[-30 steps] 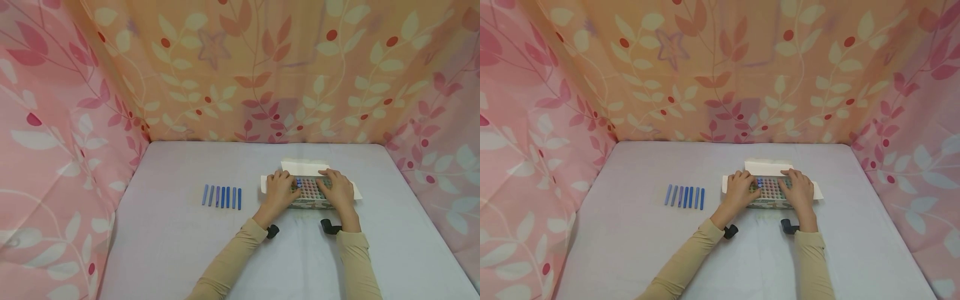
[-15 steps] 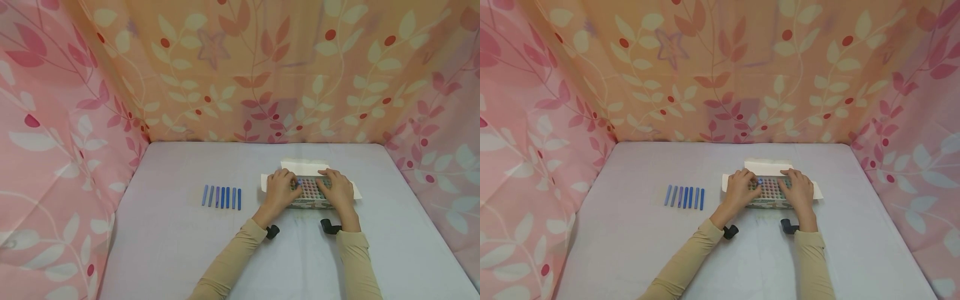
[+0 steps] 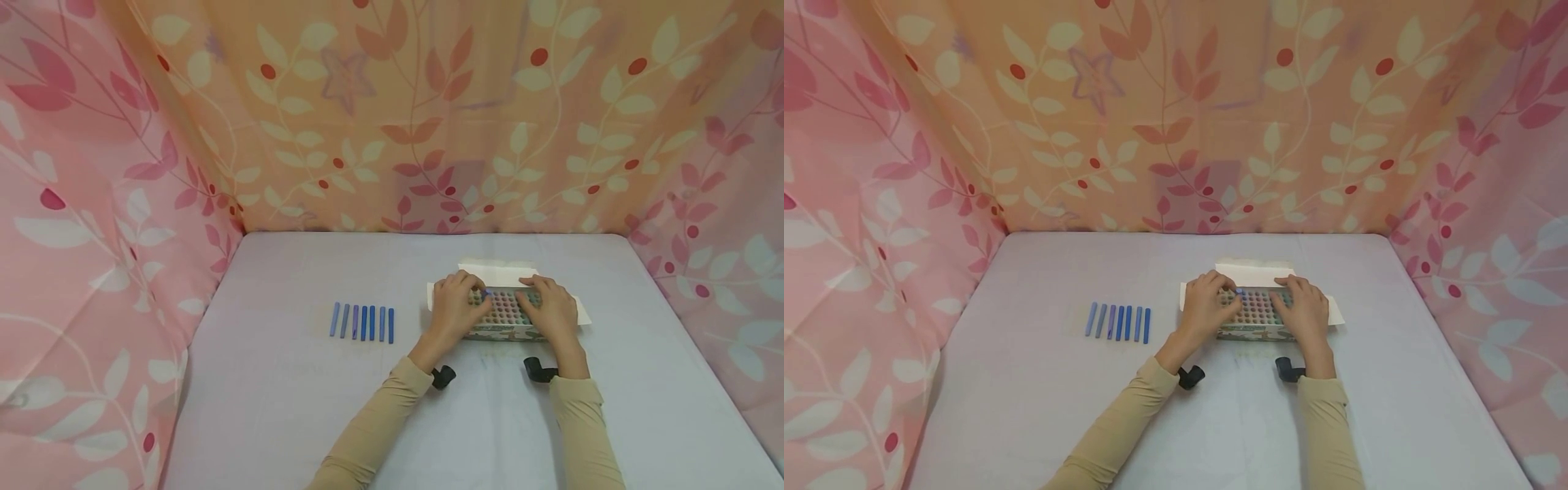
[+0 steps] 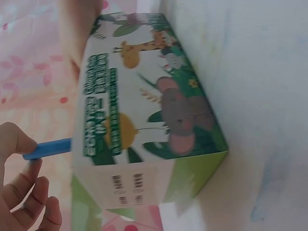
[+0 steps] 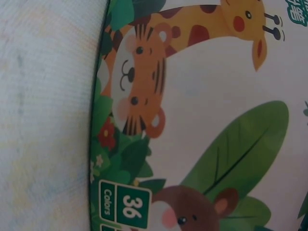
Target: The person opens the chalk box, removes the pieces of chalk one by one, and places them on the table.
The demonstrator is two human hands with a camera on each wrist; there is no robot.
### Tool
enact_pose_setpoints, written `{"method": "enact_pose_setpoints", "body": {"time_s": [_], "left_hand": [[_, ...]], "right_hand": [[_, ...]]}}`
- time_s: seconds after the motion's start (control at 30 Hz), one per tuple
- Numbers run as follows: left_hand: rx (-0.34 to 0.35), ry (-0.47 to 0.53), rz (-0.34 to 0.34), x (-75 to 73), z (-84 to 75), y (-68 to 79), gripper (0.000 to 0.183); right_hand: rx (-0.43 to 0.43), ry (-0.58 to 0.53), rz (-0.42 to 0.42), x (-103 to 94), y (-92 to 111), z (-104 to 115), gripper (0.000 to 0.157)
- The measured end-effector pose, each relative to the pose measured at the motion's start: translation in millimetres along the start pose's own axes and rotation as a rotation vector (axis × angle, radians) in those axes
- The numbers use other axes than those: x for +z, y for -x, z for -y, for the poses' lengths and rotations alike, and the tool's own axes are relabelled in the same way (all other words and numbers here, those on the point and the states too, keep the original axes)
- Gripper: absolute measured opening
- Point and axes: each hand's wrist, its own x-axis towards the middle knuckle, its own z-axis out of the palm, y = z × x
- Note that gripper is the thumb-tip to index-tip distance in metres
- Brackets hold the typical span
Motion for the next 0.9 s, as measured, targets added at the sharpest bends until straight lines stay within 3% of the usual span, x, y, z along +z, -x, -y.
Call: {"method": "enact_pose_setpoints", "body": {"time_s": [0.47, 0.9], "left_hand": [[-0.028, 0.172, -0.064, -30.9, 4.1, -1.0, 0.011], [-0.029, 0.173, -0.113, -51.1, 27.0, 8.0, 0.011]], "right_hand": [[0.005, -0.006, 0.017, -1.6, 0.8, 0.1, 0.04], [0.002, -0.008, 0.015, -0.6, 1.8, 0.3, 0.039]]}}
